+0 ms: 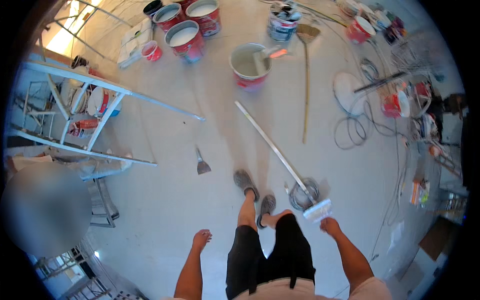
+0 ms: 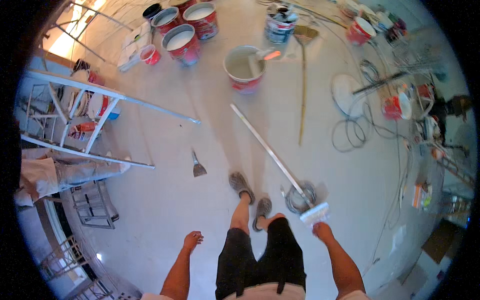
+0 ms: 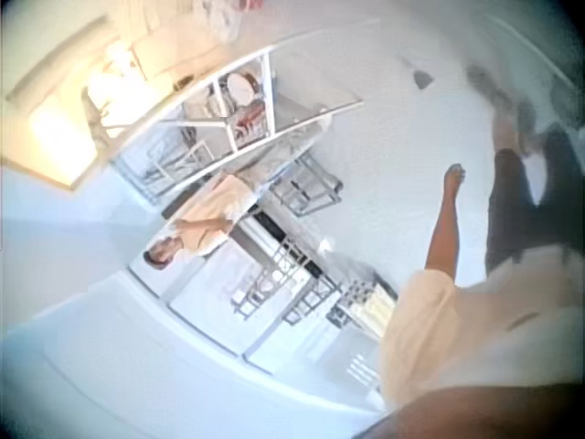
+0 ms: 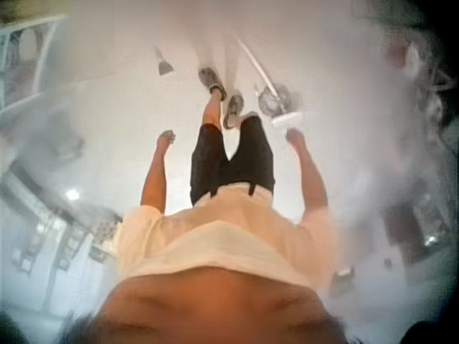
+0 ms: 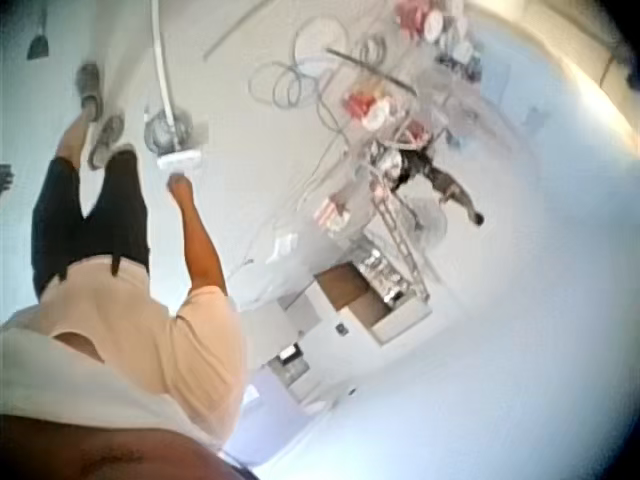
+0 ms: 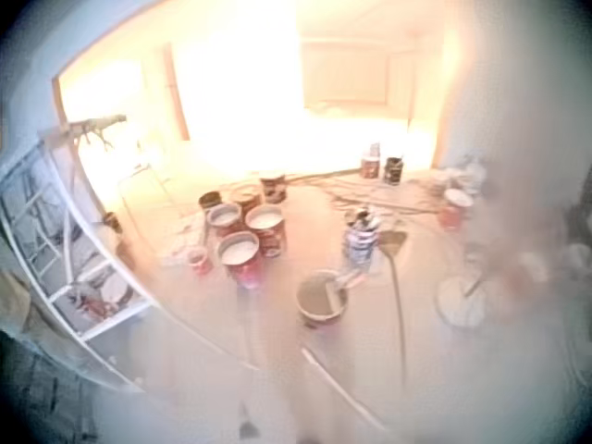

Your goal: The person sweeps the floor with a broom, then positions laminate planks on the floor. They use a hammer and a white block to tap the planks into place and mark a measurement on a plank with a red pencil and a square ruler.

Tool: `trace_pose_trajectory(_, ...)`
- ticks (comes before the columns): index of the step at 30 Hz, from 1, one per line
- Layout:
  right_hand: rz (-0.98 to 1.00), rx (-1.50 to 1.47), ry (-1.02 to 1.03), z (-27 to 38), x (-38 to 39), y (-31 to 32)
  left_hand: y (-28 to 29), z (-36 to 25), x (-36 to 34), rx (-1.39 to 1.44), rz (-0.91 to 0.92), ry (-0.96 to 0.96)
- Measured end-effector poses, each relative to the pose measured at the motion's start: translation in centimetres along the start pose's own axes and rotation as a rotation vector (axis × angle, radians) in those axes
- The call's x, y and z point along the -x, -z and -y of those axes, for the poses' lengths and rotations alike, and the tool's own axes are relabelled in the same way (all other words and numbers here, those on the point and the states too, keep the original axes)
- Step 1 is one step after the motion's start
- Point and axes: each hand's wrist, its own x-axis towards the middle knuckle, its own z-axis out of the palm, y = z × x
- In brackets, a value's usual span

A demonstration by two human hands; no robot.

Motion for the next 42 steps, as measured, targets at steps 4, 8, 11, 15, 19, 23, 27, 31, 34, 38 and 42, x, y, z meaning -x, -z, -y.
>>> trace_pose_trajectory(4,0.041,0.411,0.108,11.4,-15.5,-2.3,7.0,-10.9,-21.9,-0.048,-0.09,-0.102)
trace_pose_trajectory(8,0.221,0.707,0.37,21.1,-31.7,-28.5,36.5,-7.5,-30.5,0.064,-0.332,0.054)
trace_pose_trajectory(11,-0.149,0.567,0.156,24.5,-51.3,-23.0,36.7,-8.3,-44.6,-0.756,-0.567,-0.124)
trace_pose_trajectory(15,-0.845,0.278,0.207,43.7,-73.4,-16.0,36.4,-24.5,-65.6,-0.615,-0.943,-0.127)
trace_pose_trajectory(19,-0.741,0.114,-0.239,42.8,-76.0,-19.1,31.7,-24.6,-66.6,-0.892,-1.112,0.043)
trace_pose_trajectory(23,-0.691,-0.199,-0.081,47.5,-72.4,-19.4,33.5,-23.4,-59.5,-1.027,-0.794,-0.281)
trace_pose_trajectory(27,-0.701,-0.2,0.058,45.7,-62.7,-10.8,28.9,-17.6,-45.4,-1.147,-0.559,-0.2)
trace_pose_trajectory(31,-0.67,-0.142,0.004,35.4,-44.2,-11.1,27.5,-14.7,-31.4,-1.131,-0.299,-0.065)
trace_pose_trajectory(34,-0.46,-0.129,-0.263,26.3,-20.2,-17.7,23.4,-17.4,-27.0,-1.203,-0.115,-0.056)
trace_pose_trajectory(38,-0.222,-0.196,-0.456,22.0,3.5,-27.6,18.4,-24.0,-25.6,-1.367,0.209,-0.161)
trace_pose_trajectory(42,-0.267,-0.365,-0.371,23.4,-2.4,-28.5,8.5,-31.0,-27.4,-1.537,0.461,-0.32)
